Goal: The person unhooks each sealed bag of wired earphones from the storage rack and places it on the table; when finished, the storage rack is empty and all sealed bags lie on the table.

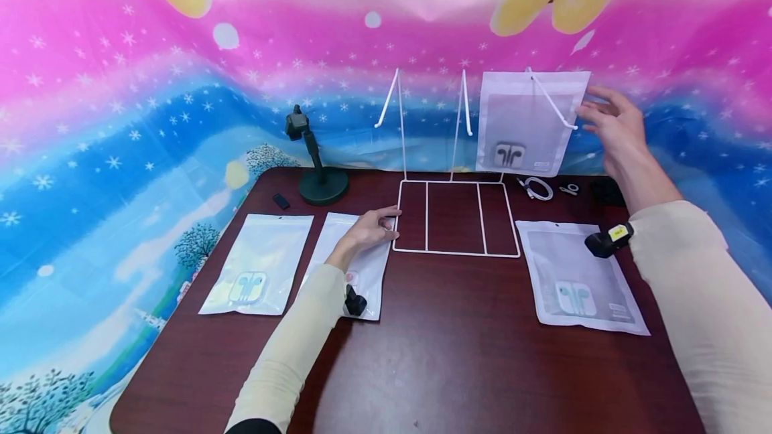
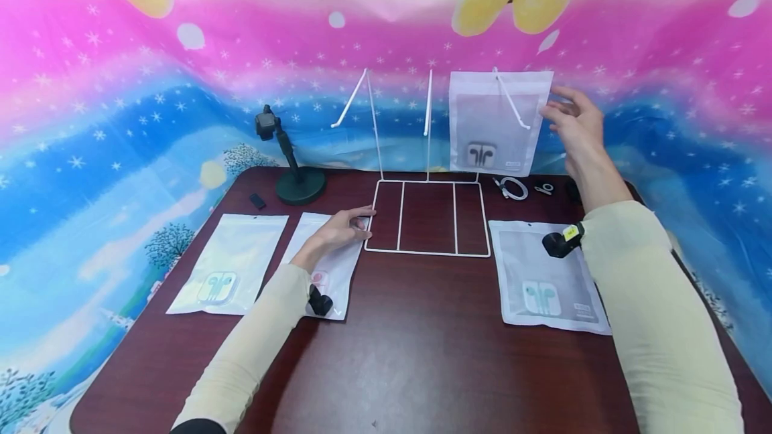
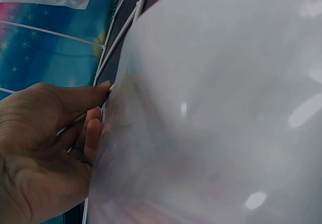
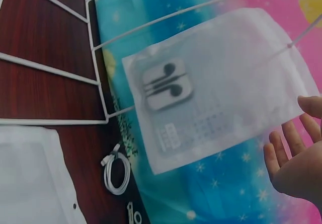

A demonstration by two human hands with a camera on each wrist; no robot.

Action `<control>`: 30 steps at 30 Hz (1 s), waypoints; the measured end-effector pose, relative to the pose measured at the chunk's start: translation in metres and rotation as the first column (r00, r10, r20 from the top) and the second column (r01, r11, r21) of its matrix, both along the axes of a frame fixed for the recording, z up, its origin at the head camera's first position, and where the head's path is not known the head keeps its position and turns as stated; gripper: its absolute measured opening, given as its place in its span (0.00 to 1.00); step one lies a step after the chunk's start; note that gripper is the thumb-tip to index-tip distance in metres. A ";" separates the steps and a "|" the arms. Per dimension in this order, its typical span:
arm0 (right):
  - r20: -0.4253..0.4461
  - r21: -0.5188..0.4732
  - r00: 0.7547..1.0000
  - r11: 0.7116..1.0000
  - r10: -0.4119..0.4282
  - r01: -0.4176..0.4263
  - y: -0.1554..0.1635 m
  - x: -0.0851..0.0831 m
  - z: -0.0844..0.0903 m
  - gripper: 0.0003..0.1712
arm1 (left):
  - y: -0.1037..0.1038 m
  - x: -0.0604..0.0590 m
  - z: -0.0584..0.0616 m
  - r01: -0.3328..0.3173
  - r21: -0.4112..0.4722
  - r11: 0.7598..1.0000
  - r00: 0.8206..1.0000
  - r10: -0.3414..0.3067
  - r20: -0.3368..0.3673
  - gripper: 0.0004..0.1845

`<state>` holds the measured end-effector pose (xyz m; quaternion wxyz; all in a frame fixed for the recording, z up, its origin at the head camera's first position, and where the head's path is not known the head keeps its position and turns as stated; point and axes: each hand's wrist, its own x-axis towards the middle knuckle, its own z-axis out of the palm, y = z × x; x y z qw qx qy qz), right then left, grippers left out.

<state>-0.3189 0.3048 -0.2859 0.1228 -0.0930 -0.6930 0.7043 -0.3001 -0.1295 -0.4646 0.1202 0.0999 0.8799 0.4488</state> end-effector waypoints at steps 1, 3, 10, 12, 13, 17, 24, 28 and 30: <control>0.000 -0.011 1.000 1.000 0.003 -0.003 -0.001 0.000 0.001 0.33 | 0.000 0.000 0.000 -0.001 0.000 1.000 1.000 0.001 0.002 0.32; -0.006 -0.035 1.000 0.999 0.009 -0.009 -0.004 -0.001 0.004 0.33 | 0.000 -0.001 0.000 -0.004 -0.001 1.000 1.000 0.004 0.002 0.32; -0.026 -0.078 1.000 0.997 0.015 -0.017 -0.013 0.002 0.008 0.28 | -0.002 -0.002 0.000 -0.006 0.007 1.000 1.000 0.006 0.004 0.31; -0.038 -0.085 0.999 0.996 0.020 -0.023 -0.015 0.004 0.008 0.25 | -0.003 -0.002 0.000 -0.006 0.007 1.000 1.000 0.006 0.005 0.31; -0.047 -0.099 0.999 0.995 0.026 -0.030 -0.015 0.005 0.008 0.23 | -0.003 -0.002 0.000 -0.004 0.007 1.000 1.000 0.004 0.005 0.31; -0.080 -0.141 0.996 0.988 0.047 -0.058 -0.016 0.012 0.007 0.17 | -0.003 0.000 0.001 -0.007 0.006 1.000 1.000 0.007 0.009 0.32; -0.113 -0.194 0.991 0.976 0.076 -0.097 -0.013 0.031 0.005 0.16 | -0.004 0.002 0.003 -0.016 -0.002 1.000 1.000 0.016 0.012 0.31; -0.142 -0.255 0.985 0.958 0.095 -0.129 -0.011 0.043 0.000 0.16 | -0.005 0.001 0.003 -0.014 0.003 1.000 1.000 0.014 0.014 0.31; -0.160 -0.285 0.982 0.948 0.103 -0.146 -0.010 0.050 -0.002 0.15 | -0.004 0.001 0.003 -0.010 0.004 1.000 1.000 0.010 0.010 0.32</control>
